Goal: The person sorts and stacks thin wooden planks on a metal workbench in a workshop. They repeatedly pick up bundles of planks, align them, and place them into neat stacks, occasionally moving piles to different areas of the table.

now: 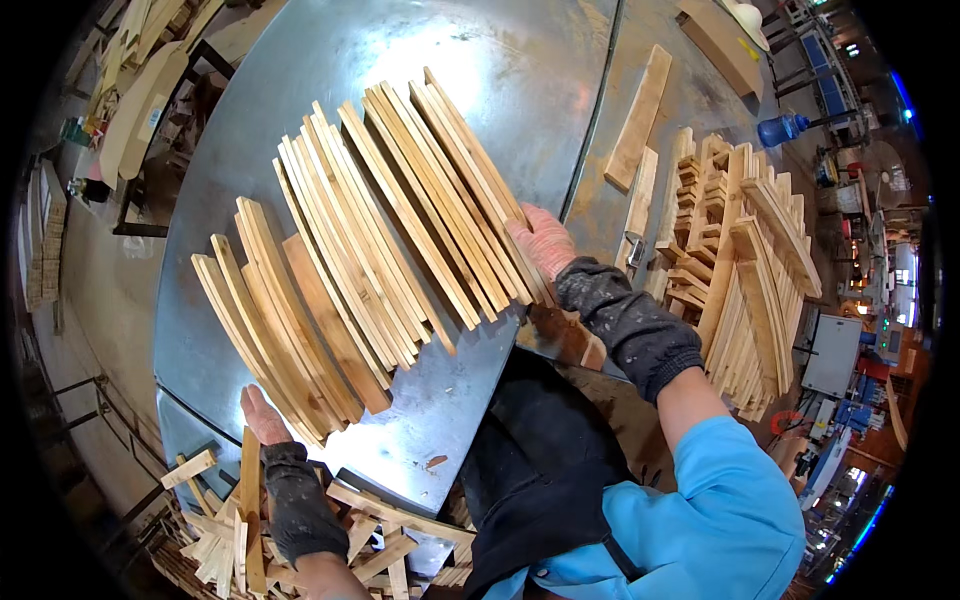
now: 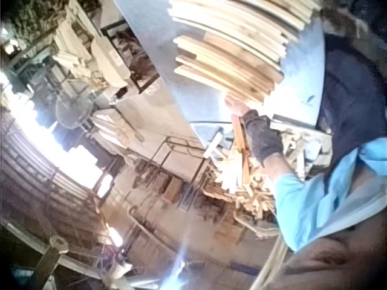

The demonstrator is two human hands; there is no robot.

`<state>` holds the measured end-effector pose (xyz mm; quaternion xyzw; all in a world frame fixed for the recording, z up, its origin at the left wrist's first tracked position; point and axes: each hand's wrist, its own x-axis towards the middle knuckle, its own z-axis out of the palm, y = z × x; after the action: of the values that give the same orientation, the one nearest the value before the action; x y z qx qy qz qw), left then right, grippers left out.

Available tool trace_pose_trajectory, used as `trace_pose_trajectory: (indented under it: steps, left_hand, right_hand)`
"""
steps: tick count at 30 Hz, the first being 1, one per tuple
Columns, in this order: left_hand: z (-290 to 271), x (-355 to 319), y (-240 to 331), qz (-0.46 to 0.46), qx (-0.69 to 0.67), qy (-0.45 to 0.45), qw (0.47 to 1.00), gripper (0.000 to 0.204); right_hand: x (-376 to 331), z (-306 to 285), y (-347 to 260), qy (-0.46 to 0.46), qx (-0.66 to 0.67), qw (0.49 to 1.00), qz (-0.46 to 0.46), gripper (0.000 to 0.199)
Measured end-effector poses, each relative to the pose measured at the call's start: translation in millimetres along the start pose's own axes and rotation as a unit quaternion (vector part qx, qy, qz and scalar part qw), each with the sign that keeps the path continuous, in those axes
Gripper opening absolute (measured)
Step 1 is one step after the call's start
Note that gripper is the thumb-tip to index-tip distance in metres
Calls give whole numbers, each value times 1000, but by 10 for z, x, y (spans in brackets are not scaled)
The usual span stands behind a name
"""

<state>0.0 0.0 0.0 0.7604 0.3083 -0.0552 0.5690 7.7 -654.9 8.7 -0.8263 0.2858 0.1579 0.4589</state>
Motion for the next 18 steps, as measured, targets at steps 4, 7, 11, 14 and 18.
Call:
trace_pose_trajectory:
  steps: [4, 7, 11, 14, 18]
  left_hand:
    - [411, -705, 720, 134, 77, 127, 980, 65]
    - [644, -1076, 711, 127, 2, 78, 989, 50]
    - [1331, -1549, 761, 102, -83, 13, 991, 36]
    - [1740, -2002, 745, 47, -84, -72, 993, 29]
    - [2324, -2444, 501, 42, 36, -244, 968, 28]
  right_hand:
    - [194, 83, -131, 57, -90, 994, -29, 77]
    - [-189, -253, -638, -30, -49, 998, -14, 78]
    - [-147, -225, -319, 41, -59, 997, -25, 74]
    - [-344, -159, -117, 124, -33, 989, -69, 69]
    - [-1227, -60, -260, 107, 39, 987, -111, 50]
